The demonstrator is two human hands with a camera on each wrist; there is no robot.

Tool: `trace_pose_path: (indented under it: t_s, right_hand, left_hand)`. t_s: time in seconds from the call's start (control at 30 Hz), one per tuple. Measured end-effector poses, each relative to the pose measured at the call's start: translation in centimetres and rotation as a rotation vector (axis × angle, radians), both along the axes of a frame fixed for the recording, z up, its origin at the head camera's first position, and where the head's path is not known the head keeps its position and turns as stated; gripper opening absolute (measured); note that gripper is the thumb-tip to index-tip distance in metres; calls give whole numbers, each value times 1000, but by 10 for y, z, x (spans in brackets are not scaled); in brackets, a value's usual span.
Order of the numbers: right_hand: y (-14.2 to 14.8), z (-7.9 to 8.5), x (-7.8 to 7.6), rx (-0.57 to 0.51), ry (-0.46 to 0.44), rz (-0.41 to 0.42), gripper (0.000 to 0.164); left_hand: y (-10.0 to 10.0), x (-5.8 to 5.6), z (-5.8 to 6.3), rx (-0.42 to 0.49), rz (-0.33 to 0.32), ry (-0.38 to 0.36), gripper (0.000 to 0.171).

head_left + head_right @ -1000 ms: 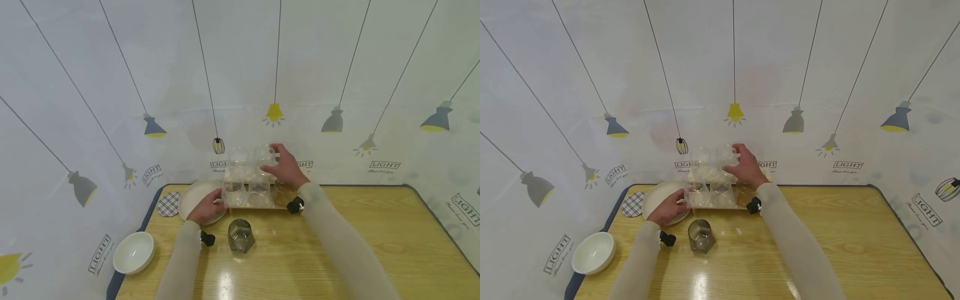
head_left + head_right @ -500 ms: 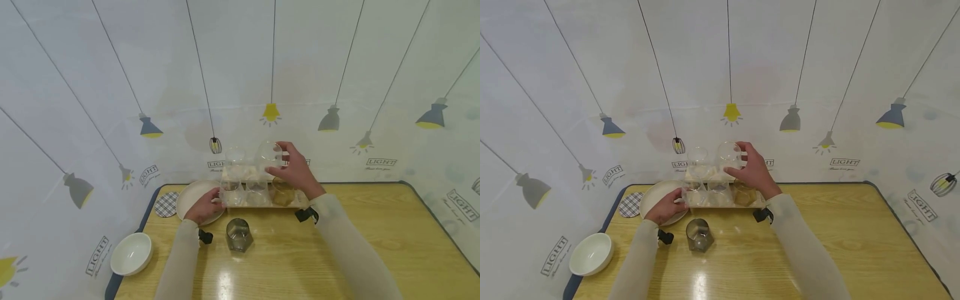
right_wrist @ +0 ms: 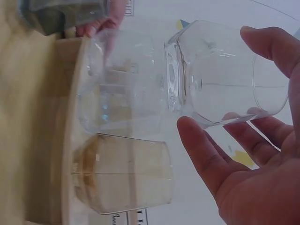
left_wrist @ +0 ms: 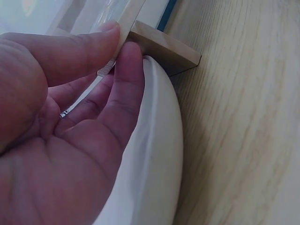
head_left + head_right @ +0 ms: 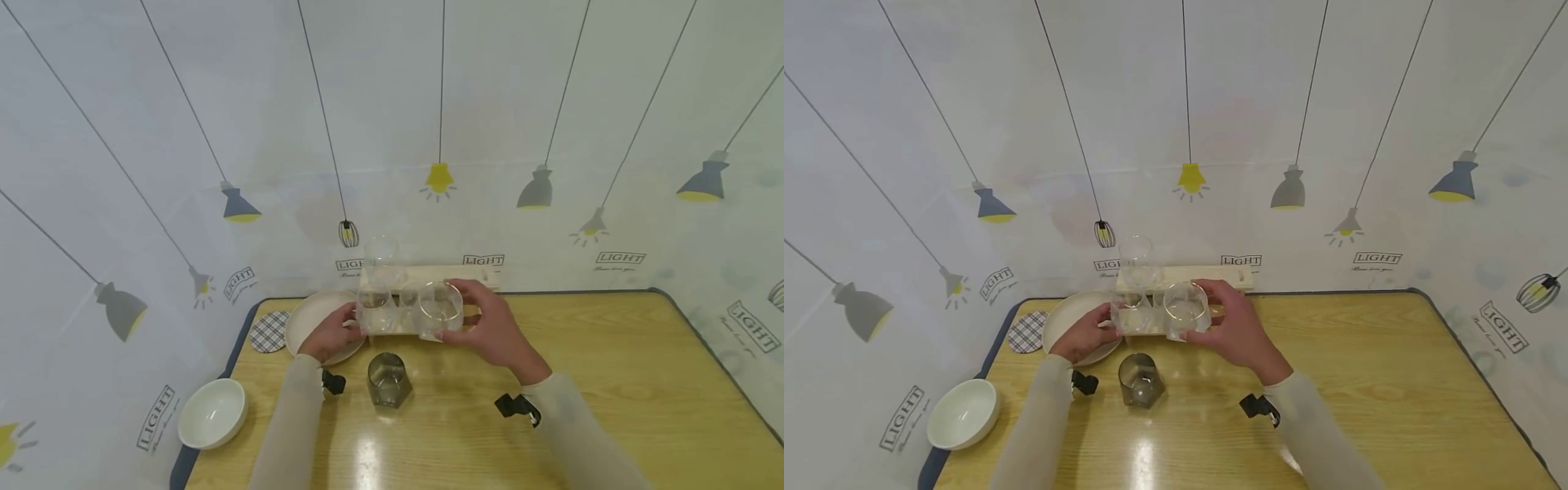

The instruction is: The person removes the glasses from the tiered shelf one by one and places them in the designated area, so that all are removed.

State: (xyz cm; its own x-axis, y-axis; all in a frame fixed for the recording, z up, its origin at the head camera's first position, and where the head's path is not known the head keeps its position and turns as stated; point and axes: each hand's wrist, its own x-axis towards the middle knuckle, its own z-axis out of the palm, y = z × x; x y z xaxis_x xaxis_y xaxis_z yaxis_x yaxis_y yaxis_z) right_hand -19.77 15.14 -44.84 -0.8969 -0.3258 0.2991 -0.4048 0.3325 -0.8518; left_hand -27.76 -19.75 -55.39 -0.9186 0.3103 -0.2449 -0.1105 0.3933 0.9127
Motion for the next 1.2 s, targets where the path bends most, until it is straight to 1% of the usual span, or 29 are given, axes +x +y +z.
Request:
trace_pose_path:
  t_s: [0.13, 0.17, 0.27, 0.33, 0.4, 0.53, 0.6, 0.77, 0.97, 1.2]
  right_hand:
    - [2, -11, 17, -37, -6, 37, 84]
    - [3, -16, 20, -54, -13, 56, 82]
    - [5, -30, 27, -52, -24, 60, 82]
    - [5, -41, 30, -46, -45, 58, 82]
    - [4, -52, 32, -6, -71, 30, 82]
    - [2, -71, 37, 21, -165, 23, 80]
    - [1, -79, 40, 22, -193, 25, 79]
    - [-1, -97, 42, 14, -205, 13, 75]
    - [-3, -111, 43, 71, -189, -53, 79]
    - [-3, -113, 43, 97, -166, -44, 82]
  left_hand:
    - [-1, -1, -1, -18, 6, 1, 67]
    - [0, -2, -1, -21, 6, -2, 67]
    - [1, -3, 1, -24, 10, 1, 68]
    - [2, -3, 2, -21, 13, -2, 69]
    - [2, -4, 3, -11, 14, -9, 69]
    - [4, -5, 2, 8, 11, -36, 69]
    - [4, -5, 2, 9, 10, -36, 68]
    - [3, -5, 3, 3, 12, -25, 68]
    - [2, -6, 1, 10, 13, -37, 68]
    - [2, -4, 1, 6, 22, -49, 68]
